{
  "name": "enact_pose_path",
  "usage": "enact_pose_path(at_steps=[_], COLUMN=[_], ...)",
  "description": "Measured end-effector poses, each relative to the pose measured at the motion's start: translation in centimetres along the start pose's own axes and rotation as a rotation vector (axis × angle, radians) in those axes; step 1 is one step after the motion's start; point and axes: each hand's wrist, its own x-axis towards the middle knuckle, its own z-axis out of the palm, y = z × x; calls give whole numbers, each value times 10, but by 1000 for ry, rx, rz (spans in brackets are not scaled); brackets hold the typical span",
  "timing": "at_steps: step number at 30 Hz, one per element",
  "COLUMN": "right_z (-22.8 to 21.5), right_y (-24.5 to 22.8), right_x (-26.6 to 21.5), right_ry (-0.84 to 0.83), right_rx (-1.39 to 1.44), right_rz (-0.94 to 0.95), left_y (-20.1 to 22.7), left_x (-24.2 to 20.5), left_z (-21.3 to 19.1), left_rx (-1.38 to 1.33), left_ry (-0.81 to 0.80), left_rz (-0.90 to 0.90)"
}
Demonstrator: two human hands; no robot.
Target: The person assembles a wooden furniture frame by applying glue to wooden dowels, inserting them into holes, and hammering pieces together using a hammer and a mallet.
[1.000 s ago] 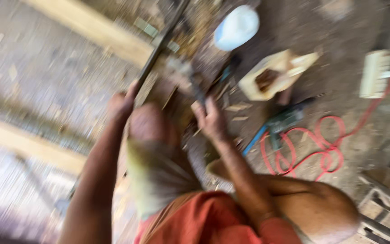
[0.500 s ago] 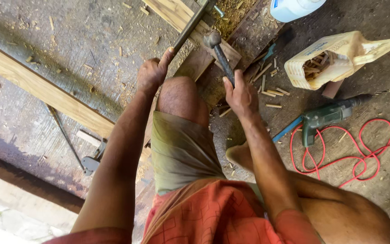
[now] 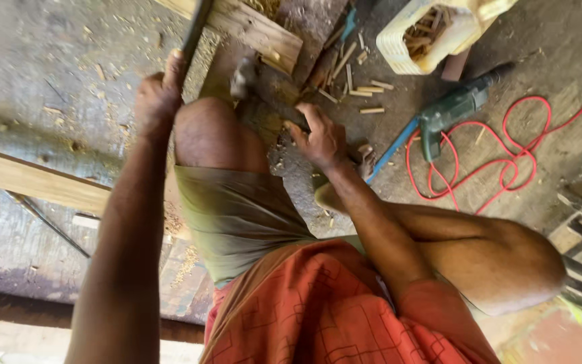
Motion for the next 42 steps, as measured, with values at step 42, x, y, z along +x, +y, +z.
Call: enact_pose_path(at_steps=[42], right_z=[44], right_y=[85], right_x=[-2], right_ry=[-318], right_rx=[286], right_rz=[565], left_y=[-5], left_x=[0], left_z=[-2], left_rx=[-76], left_ry=[-142], left_rz=[-17])
